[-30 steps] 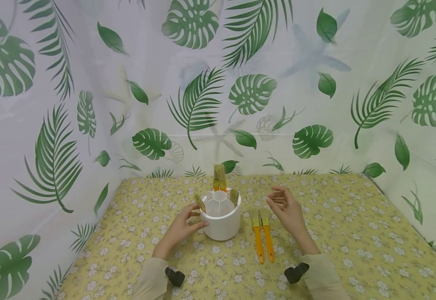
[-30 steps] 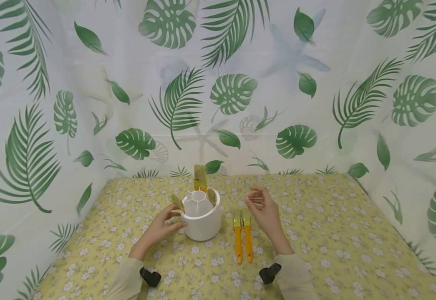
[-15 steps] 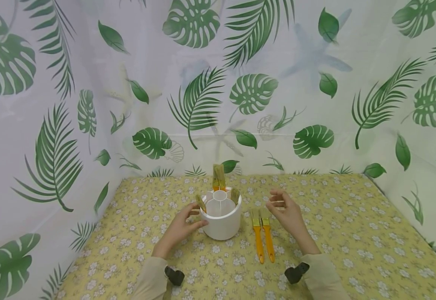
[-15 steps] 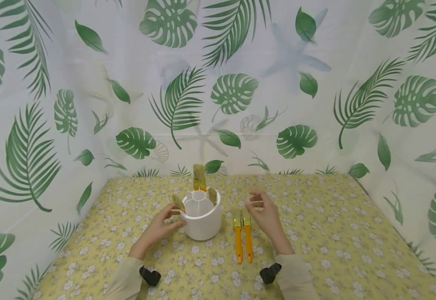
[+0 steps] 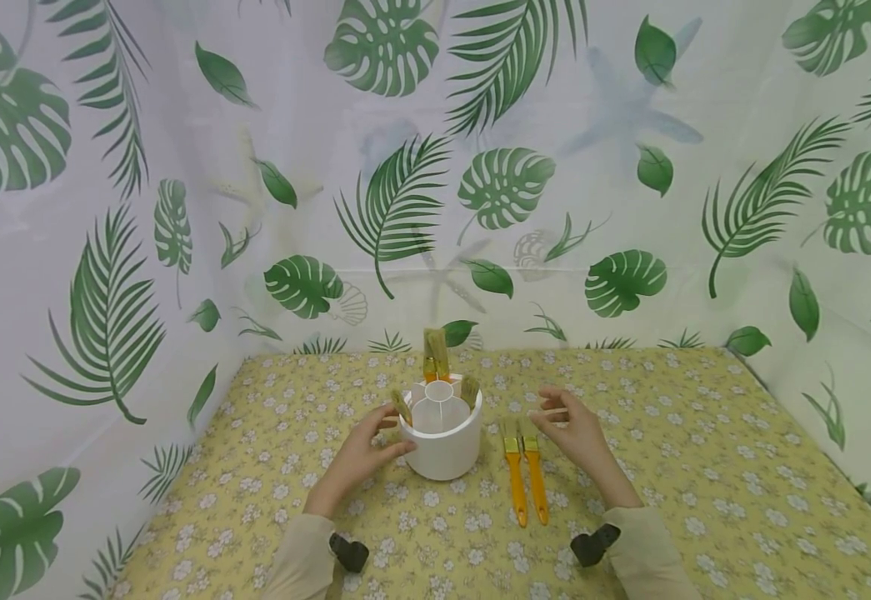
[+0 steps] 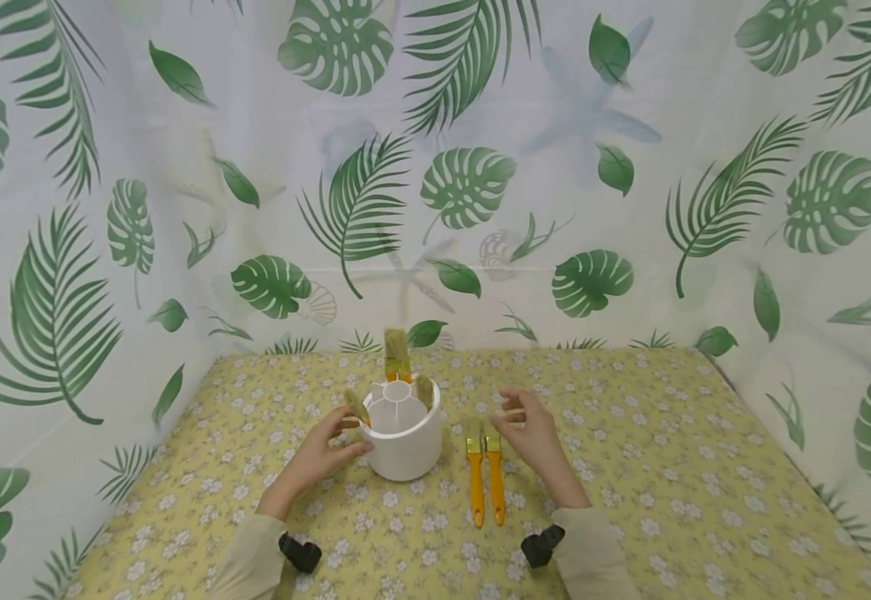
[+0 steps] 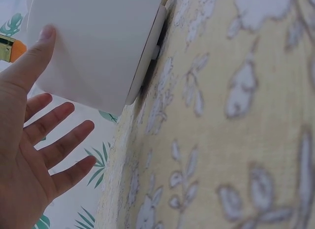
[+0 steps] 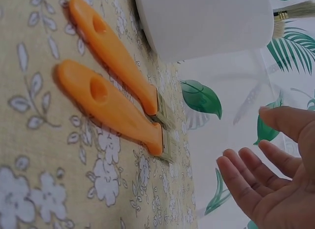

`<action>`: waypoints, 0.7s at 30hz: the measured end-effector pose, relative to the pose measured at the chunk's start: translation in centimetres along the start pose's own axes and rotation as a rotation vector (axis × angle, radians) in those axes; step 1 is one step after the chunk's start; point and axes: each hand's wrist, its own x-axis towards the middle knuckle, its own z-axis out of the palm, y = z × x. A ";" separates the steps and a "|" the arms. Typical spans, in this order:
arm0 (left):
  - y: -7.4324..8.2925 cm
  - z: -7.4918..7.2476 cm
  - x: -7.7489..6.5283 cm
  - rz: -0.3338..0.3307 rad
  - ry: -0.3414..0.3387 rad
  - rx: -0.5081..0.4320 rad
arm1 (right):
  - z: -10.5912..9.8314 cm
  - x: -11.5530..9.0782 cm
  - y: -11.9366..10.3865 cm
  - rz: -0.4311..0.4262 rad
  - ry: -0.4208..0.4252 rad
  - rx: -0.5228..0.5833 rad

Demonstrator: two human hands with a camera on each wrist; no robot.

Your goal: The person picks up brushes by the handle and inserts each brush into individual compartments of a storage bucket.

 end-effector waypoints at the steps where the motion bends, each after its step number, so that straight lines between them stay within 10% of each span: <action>1: 0.0 0.0 0.0 0.001 -0.001 0.000 | 0.0 0.0 0.0 0.005 -0.016 -0.004; 21: 0.3 0.2 -0.1 0.011 -0.005 -0.012 | -0.3 -0.4 0.2 0.014 -0.158 -0.072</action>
